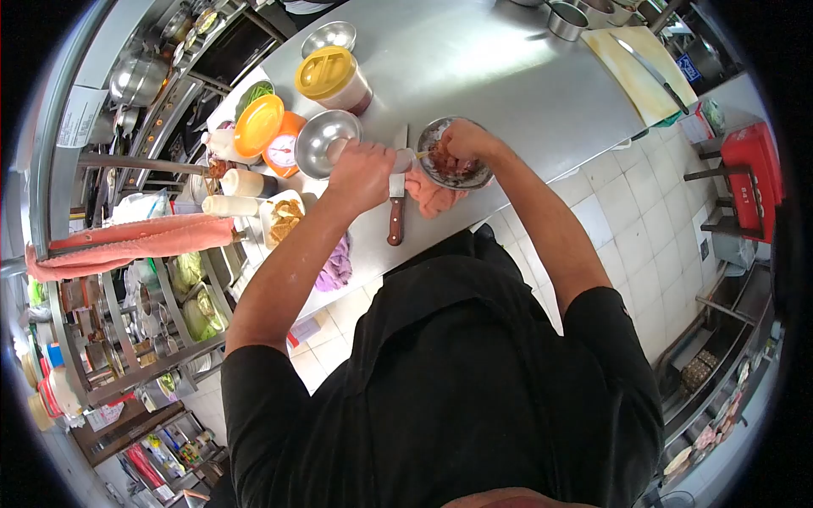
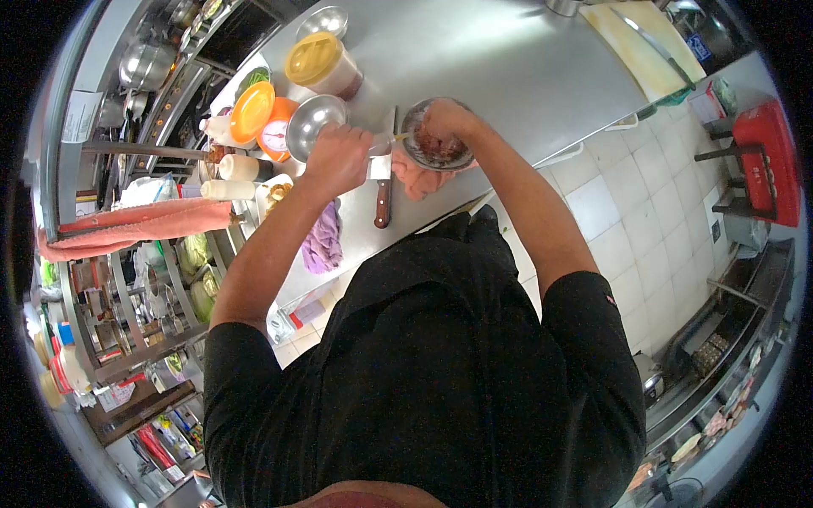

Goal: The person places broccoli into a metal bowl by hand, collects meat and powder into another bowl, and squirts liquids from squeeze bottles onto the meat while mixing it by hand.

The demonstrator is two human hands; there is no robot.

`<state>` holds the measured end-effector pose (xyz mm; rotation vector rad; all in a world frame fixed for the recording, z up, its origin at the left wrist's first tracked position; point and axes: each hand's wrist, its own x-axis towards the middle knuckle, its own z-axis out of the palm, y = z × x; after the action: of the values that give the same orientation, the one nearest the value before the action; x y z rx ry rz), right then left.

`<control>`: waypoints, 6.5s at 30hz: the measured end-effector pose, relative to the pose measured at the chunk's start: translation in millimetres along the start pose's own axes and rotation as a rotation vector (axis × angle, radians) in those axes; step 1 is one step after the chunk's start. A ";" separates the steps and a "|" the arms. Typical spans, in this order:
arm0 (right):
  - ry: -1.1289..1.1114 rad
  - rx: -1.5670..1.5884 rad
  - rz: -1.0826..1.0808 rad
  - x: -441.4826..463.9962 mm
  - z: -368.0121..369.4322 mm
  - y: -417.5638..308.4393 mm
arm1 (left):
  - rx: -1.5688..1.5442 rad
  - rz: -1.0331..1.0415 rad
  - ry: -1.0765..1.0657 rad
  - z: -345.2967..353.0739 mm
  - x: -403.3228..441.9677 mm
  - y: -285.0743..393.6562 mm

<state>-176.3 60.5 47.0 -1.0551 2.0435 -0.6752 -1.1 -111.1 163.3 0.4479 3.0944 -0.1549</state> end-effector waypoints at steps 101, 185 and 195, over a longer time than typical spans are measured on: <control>0.293 -0.456 0.180 -1.9 39.2 -13.4 | -1.588 -0.971 0.910 171.5 -192.3 49.5; 1.561 0.690 0.568 -708.7 -270.9 414.5 | -1.921 -0.030 -0.616 5.0 599.8 700.8; 1.899 1.157 -0.016 -876.0 -251.9 455.0 | -1.929 0.005 -0.733 -23.0 620.2 880.0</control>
<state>-236.0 1067.5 189.9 0.6969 1.9150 -3.0430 -346.3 906.0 86.0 0.1405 1.3671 1.8149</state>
